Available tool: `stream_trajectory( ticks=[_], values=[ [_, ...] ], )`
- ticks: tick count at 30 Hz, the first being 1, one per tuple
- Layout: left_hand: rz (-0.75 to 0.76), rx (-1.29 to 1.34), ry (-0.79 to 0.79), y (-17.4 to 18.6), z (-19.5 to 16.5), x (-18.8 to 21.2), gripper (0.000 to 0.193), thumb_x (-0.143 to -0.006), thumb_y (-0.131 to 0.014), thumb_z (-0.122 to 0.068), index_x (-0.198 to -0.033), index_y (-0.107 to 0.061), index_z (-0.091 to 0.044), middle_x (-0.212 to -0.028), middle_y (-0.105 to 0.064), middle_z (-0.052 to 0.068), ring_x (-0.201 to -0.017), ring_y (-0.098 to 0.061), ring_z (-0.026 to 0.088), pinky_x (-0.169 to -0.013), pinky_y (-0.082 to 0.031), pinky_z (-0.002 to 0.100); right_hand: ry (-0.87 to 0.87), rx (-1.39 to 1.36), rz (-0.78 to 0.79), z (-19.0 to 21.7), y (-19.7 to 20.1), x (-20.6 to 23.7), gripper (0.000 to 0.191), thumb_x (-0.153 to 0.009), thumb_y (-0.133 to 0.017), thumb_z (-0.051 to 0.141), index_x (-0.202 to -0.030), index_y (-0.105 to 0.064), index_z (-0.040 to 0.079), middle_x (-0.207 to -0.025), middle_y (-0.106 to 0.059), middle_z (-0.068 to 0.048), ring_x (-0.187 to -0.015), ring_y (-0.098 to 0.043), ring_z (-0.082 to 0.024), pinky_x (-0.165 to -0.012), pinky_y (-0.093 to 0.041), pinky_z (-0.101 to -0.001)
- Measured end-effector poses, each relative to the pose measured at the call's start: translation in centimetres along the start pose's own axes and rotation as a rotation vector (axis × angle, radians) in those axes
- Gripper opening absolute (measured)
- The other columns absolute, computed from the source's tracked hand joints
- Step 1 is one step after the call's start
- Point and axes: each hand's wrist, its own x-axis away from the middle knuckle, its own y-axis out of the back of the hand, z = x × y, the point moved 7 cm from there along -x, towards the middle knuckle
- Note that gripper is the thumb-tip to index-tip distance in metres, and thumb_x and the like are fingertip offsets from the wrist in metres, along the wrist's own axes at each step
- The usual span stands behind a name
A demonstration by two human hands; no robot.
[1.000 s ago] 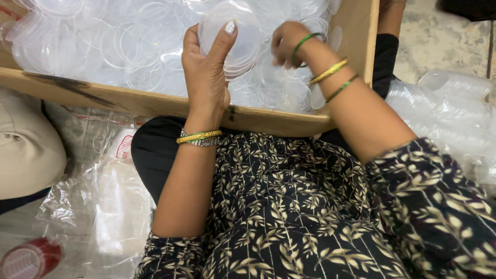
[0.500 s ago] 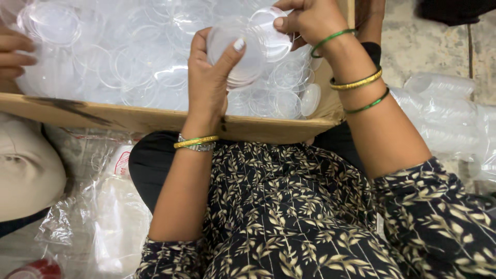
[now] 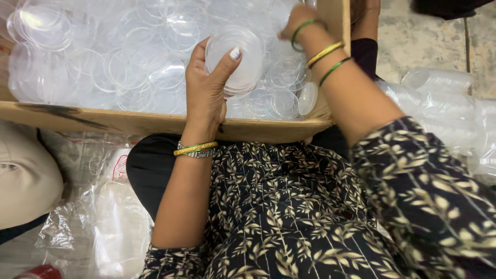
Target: The person sits on the floor with a cardboard box of clear plastic lids and stacks loose lids one at a time into tall stacks, placing completed stacks back into the box. Another person's hands occasionally reach into the box to move lids aside.
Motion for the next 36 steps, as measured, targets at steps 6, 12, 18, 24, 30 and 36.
stream_trajectory(
  ticks=[6,12,18,24,30,36],
  values=[
    [-0.012,-0.019,-0.024,0.3,0.1,-0.5,0.06,-0.088,-0.084,-0.011,-0.136,-0.051,0.004,-0.124,-0.067,0.015,-0.112,-0.068,0.021,-0.099,-0.061,0.037,-0.124,0.164,-0.075,-0.2,-2.0,0.7,0.083,-0.061,-0.096,0.039,-0.126,-0.062,0.0,-0.127,-0.062,-0.021,-0.118,-0.06,-0.037,-0.095,-0.05,-0.0491],
    [-0.011,-0.05,-0.055,0.1,-0.2,-0.2,0.059,-0.089,-0.083,-0.009,-0.136,-0.051,0.003,-0.123,-0.067,0.015,-0.112,-0.068,0.02,-0.1,-0.06,0.035,-0.113,0.138,-0.067,0.1,-1.2,2.1,0.077,-0.059,-0.1,0.038,-0.119,-0.07,0.002,-0.136,-0.057,-0.019,-0.128,-0.053,-0.037,-0.103,-0.047,-0.0483],
    [0.001,-0.043,-0.079,0.0,-0.4,0.6,0.057,-0.09,-0.083,-0.008,-0.136,-0.05,0.004,-0.123,-0.067,0.014,-0.112,-0.068,0.02,-0.101,-0.059,0.034,0.111,0.214,0.04,1.3,-3.7,2.5,0.068,-0.067,-0.096,0.031,-0.122,-0.073,0.0,-0.138,-0.062,-0.024,-0.126,-0.061,-0.043,-0.103,-0.054,-0.0493],
    [0.032,-0.069,-0.135,-0.3,-0.4,1.7,0.055,-0.093,-0.082,-0.007,-0.136,-0.05,0.004,-0.125,-0.066,0.013,-0.114,-0.067,0.019,-0.103,-0.058,0.034,0.128,0.299,0.071,1.0,-4.4,3.2,0.072,-0.063,-0.099,0.035,-0.12,-0.072,0.0,-0.141,-0.053,-0.024,-0.129,-0.051,-0.045,-0.102,-0.049,-0.0507],
    [0.03,-0.1,-0.132,-0.9,0.0,1.3,0.052,-0.094,-0.082,-0.007,-0.135,-0.052,0.004,-0.123,-0.067,0.013,-0.112,-0.067,0.019,-0.102,-0.058,0.033,0.107,0.209,0.098,0.4,-4.3,3.2,0.084,-0.061,-0.1,0.028,-0.133,-0.064,0.005,-0.142,-0.054,-0.019,-0.134,-0.047,-0.045,-0.102,-0.047,-0.0574],
    [-0.002,-0.091,-0.103,-1.6,0.8,0.1,0.054,-0.091,-0.083,-0.008,-0.134,-0.052,0.004,-0.122,-0.067,0.013,-0.112,-0.067,0.019,-0.101,-0.059,0.034,0.1,0.344,0.113,-0.2,-4.4,1.9,0.073,-0.064,-0.098,0.028,-0.128,-0.069,0.006,-0.145,-0.052,-0.012,-0.142,-0.039,-0.039,-0.101,-0.045,-0.0636]
  ],
)
